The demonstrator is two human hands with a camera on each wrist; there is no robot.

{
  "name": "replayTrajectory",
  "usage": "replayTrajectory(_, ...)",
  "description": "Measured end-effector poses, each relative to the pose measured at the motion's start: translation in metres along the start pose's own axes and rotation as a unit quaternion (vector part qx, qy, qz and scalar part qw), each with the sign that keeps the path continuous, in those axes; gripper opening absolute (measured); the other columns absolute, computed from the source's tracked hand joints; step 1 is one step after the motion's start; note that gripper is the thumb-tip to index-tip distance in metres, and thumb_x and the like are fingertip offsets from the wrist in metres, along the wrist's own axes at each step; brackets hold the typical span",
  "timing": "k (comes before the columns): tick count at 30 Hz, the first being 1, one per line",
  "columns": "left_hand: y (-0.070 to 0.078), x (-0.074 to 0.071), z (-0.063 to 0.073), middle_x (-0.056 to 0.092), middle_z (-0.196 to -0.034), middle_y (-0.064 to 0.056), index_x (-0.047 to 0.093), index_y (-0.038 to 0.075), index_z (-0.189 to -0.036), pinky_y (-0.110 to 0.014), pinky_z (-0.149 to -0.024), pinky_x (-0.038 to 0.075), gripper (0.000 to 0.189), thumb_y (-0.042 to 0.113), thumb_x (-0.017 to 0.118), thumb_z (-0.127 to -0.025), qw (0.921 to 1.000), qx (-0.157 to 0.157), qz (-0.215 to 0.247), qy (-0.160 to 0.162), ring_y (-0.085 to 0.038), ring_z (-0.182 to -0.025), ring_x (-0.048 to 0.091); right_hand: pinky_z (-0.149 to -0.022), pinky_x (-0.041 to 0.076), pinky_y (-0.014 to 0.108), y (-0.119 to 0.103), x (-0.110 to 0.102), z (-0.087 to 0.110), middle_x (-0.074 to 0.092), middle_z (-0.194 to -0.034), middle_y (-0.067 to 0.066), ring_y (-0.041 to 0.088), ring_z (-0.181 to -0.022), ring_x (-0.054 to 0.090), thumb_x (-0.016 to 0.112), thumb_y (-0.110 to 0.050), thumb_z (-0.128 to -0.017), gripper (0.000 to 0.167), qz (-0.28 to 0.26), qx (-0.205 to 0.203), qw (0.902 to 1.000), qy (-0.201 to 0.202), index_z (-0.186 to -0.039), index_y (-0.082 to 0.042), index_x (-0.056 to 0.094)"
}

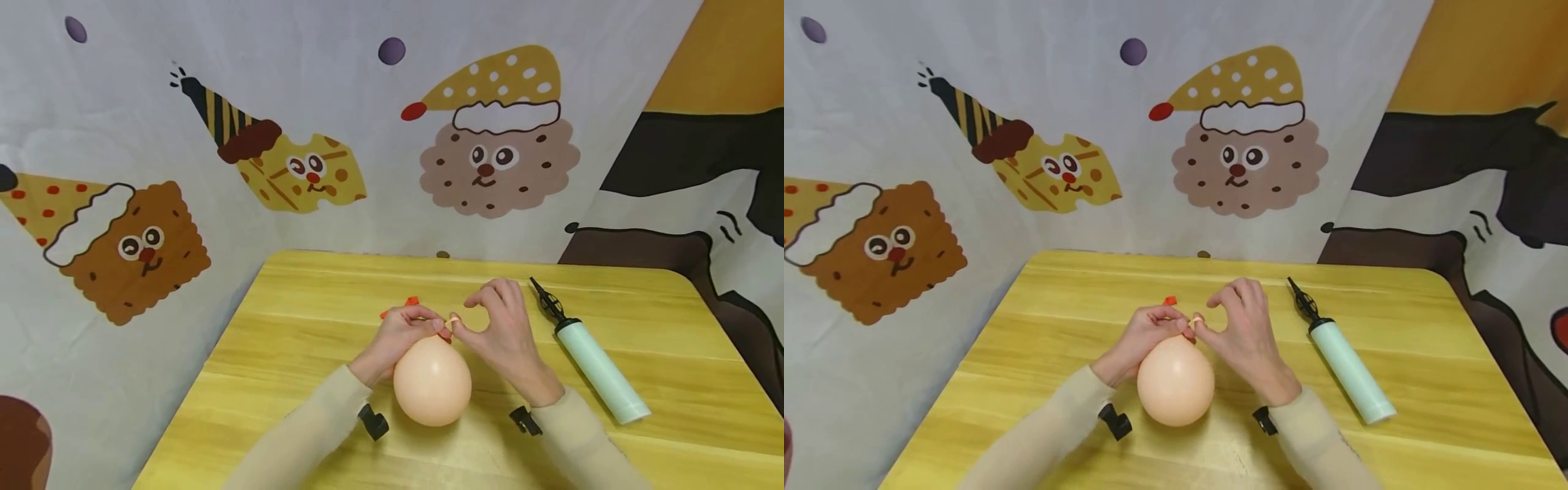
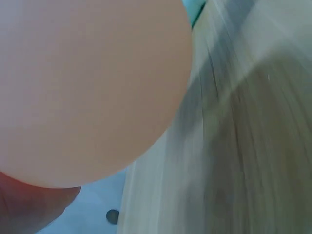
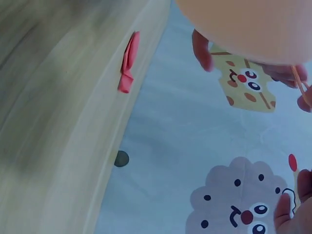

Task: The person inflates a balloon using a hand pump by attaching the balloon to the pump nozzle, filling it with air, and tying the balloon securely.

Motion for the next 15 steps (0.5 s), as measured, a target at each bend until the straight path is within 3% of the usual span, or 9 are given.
replayTrajectory(5, 0.006, -0.005, -0.001, 0.078, -0.089, -0.010, 0.069, -0.010, -0.114, -0.040, -0.084, 0.062, 0.021, 0.006, 0.067, -0.101, 0.9965, 0.012, -0.063, -0.052, -0.018, -0.084, 0.076, -0.082, 0.035, 0.041, 0.001, -0.001, -0.002, 0.052, -0.102, 0.011, 0.031, -0.098, 0.045, 0.089, -0.015, -0.072, 0.041, -0.021, 0.092, 0.9937, -0.062, -0.101, -0.005, 0.062)
replayTrajectory(8, 0.010, -0.006, -0.002, 0.078, -0.091, -0.014, 0.062, -0.006, -0.115, -0.040, -0.083, 0.062, 0.017, 0.004, 0.064, -0.102, 0.9917, 0.018, -0.093, -0.087, -0.019, -0.085, 0.076, -0.082, 0.036, 0.041, 0.002, -0.001, -0.003, 0.052, -0.107, 0.011, 0.029, -0.101, 0.044, 0.091, -0.015, -0.071, 0.050, -0.034, 0.139, 0.9856, -0.091, -0.110, -0.004, 0.062)
replayTrajectory(11, 0.013, -0.006, -0.002, 0.078, -0.092, -0.015, 0.057, 0.000, -0.112, -0.040, -0.083, 0.062, 0.010, 0.004, 0.061, -0.103, 0.9874, 0.017, -0.107, -0.116, -0.021, -0.088, 0.077, -0.084, 0.037, 0.043, 0.003, -0.001, -0.003, 0.052, -0.110, 0.012, 0.030, -0.105, 0.045, 0.091, -0.015, -0.072, 0.055, -0.041, 0.167, 0.9787, -0.113, -0.117, -0.003, 0.061)
replayTrajectory(15, 0.014, -0.006, 0.000, 0.078, -0.091, -0.013, 0.055, -0.002, -0.112, -0.038, -0.082, 0.061, 0.011, 0.006, 0.060, -0.105, 0.9824, 0.021, -0.116, -0.145, -0.020, -0.089, 0.076, -0.086, 0.040, 0.046, 0.006, 0.000, -0.003, 0.051, -0.113, 0.011, 0.030, -0.108, 0.045, 0.089, -0.018, -0.074, 0.059, -0.058, 0.212, 0.9647, -0.145, -0.123, -0.005, 0.060)
Point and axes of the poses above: each hand's wrist, its own z-axis away from the middle knuckle, its own x-axis out of the palm, y = z × x, the point moved 2 cm from there along -z, towards the middle knuckle
